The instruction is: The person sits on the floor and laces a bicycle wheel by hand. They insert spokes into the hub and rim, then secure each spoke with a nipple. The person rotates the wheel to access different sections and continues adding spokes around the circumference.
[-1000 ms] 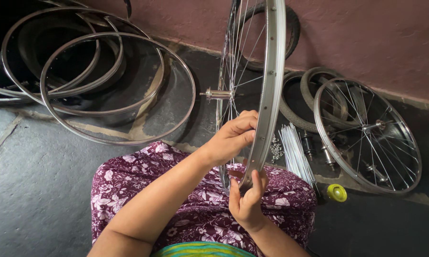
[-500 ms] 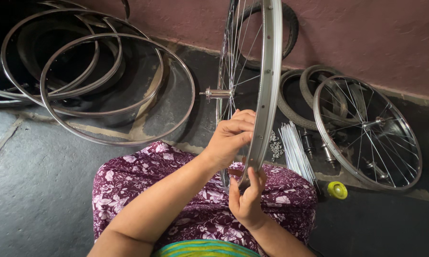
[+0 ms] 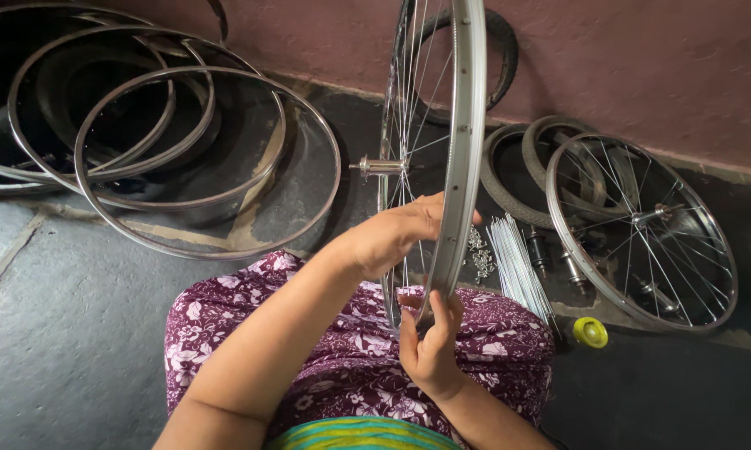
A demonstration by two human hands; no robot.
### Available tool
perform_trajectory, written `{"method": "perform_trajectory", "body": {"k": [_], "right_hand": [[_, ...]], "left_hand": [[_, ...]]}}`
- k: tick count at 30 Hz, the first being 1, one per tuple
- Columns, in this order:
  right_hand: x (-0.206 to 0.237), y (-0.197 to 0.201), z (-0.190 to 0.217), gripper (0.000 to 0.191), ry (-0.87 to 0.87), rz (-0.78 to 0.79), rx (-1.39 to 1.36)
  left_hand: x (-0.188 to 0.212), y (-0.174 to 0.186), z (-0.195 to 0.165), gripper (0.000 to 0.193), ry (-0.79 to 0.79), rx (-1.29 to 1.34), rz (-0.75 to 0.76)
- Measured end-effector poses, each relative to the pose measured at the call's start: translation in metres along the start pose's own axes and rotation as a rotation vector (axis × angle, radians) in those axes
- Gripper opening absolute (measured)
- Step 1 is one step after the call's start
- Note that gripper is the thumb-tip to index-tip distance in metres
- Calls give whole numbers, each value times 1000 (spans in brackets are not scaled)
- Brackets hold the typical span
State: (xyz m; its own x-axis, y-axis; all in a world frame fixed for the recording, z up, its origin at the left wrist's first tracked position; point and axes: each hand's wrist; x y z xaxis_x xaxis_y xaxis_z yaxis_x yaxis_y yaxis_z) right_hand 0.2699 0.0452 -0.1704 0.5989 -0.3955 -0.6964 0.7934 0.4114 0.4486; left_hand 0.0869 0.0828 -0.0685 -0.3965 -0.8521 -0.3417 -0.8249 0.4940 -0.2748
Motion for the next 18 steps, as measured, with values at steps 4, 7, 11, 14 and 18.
{"method": "perform_trajectory", "body": {"k": [4, 7, 11, 14, 18], "right_hand": [[-3, 4, -1, 74, 16, -27, 220], [-1, 4, -1, 72, 14, -22, 277], [1, 2, -2, 71, 8, -19, 248], [3, 2, -5, 72, 19, -19, 250], [10, -1, -8, 72, 5, -16, 214]], "left_hand": [[-1, -5, 9, 27, -156, -228, -68], [2, -21, 37, 17, -468, -30, -244], [4, -17, 57, 12, -433, 30, -298], [4, -13, 59, 10, -450, -99, -269], [3, -16, 53, 9, -405, -262, -249]]}}
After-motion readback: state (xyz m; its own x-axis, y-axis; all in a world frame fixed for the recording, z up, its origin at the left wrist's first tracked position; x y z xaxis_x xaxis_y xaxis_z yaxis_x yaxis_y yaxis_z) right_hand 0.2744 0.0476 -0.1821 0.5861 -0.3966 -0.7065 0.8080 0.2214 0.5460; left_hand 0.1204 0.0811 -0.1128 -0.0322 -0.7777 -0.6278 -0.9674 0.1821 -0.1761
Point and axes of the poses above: each hand's wrist, its own x-axis away from the middle knuckle, its own y-axis out of the back of the hand, z = x × y, and after that the axes turned 11 degrees about z, right-handed
